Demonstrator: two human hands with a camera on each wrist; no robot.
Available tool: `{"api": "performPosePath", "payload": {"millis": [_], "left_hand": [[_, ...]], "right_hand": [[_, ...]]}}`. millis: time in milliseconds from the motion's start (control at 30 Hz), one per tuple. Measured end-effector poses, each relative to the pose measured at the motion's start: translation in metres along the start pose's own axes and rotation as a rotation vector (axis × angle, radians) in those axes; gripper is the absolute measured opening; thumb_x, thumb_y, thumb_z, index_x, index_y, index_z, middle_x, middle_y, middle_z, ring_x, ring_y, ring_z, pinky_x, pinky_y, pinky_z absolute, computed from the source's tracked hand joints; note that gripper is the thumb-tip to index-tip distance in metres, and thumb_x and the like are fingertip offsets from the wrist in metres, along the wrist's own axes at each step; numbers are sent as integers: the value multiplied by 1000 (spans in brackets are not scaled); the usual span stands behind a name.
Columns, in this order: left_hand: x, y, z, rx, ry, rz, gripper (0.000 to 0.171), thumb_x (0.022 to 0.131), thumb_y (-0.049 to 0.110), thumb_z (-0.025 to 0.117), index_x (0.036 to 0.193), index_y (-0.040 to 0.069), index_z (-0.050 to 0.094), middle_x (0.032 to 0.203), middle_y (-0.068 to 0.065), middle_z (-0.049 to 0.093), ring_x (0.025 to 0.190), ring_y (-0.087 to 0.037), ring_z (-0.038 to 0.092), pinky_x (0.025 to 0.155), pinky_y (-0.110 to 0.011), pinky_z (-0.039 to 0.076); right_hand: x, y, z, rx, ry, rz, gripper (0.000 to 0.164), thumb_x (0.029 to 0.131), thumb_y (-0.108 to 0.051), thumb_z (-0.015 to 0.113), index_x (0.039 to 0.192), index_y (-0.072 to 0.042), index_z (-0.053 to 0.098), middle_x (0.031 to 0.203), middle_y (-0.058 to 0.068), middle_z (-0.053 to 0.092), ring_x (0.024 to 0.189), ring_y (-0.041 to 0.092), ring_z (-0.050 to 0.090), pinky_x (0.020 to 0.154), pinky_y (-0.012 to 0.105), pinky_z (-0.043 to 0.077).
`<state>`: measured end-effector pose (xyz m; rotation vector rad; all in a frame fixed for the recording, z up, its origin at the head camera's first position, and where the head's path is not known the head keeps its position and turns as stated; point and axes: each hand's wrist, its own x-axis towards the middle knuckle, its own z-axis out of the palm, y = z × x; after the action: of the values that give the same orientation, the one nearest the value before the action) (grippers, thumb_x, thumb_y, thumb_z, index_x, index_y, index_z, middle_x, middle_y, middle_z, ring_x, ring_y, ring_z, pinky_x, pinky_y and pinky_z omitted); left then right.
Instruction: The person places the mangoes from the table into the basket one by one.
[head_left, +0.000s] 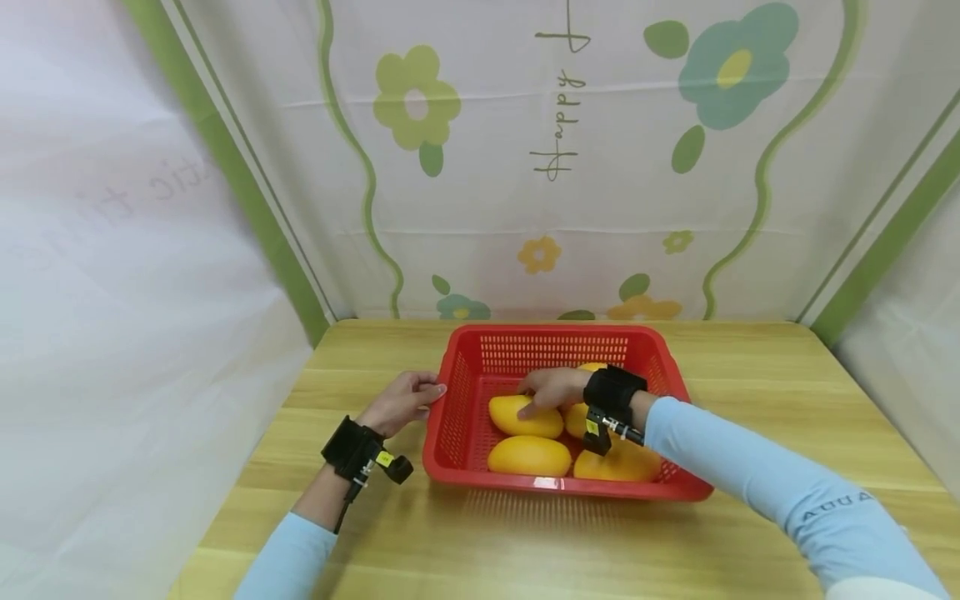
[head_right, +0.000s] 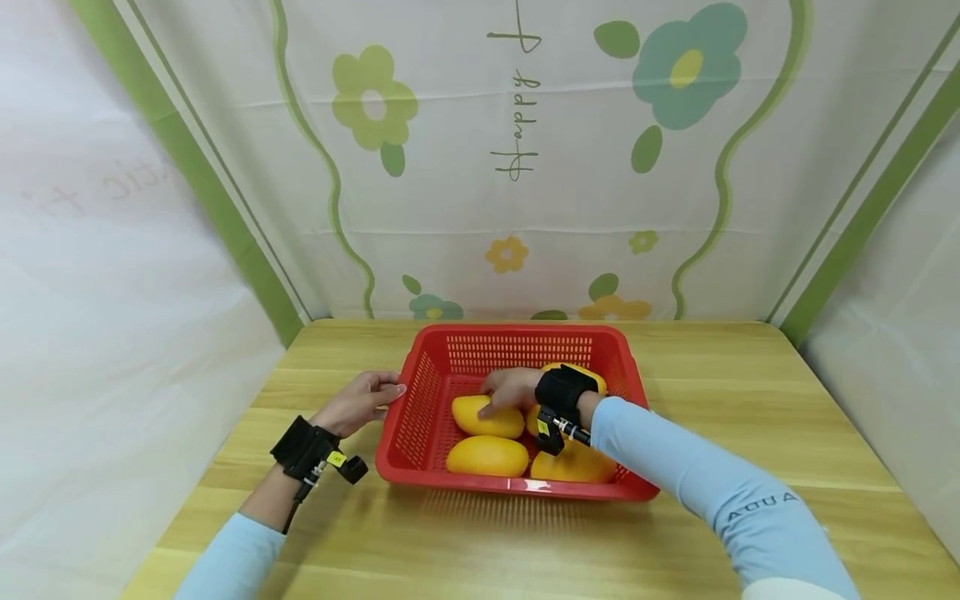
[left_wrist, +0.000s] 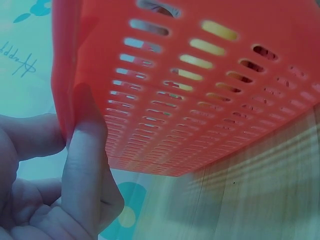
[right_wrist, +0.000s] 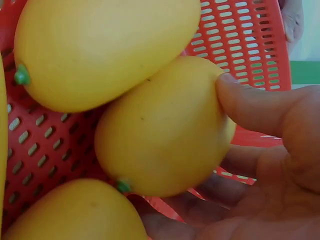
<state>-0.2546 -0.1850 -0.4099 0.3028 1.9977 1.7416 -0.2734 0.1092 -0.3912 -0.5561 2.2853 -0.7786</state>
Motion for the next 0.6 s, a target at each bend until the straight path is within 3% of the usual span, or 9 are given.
{"api": "performPosePath", "payload": {"millis": [67,300,600], "left_hand": [[0,0,0,-2,-3,-1,37,101,12,49,127,-15,46,117,-36,55,92,-26,67,71,-28,60],[1,-1,-3,-1,14,4,37,101,12,49,126,-15,46,114,-32,57,89,-23,67,70,-29,60],[3,-3,-2,1,15,-1,36,100,12,49,125,-14,48,112,-28,60,88,-22,67,70,-30,60]], "right_hand": [[-1,0,-2,-19,4,-6,53,89,-30,65,135,-9,52,137,11,51,115,27,49,104,49,41],[-15,-7,-13,121,8,15,39,91,-26,61,128,-14,59,128,7,58,113,28,51,101,53,41],[-27,-7,-28,-21,-14,-63,41,95,-24,55,134,-11,54,138,9,53,123,29,48,104,53,40]]}}
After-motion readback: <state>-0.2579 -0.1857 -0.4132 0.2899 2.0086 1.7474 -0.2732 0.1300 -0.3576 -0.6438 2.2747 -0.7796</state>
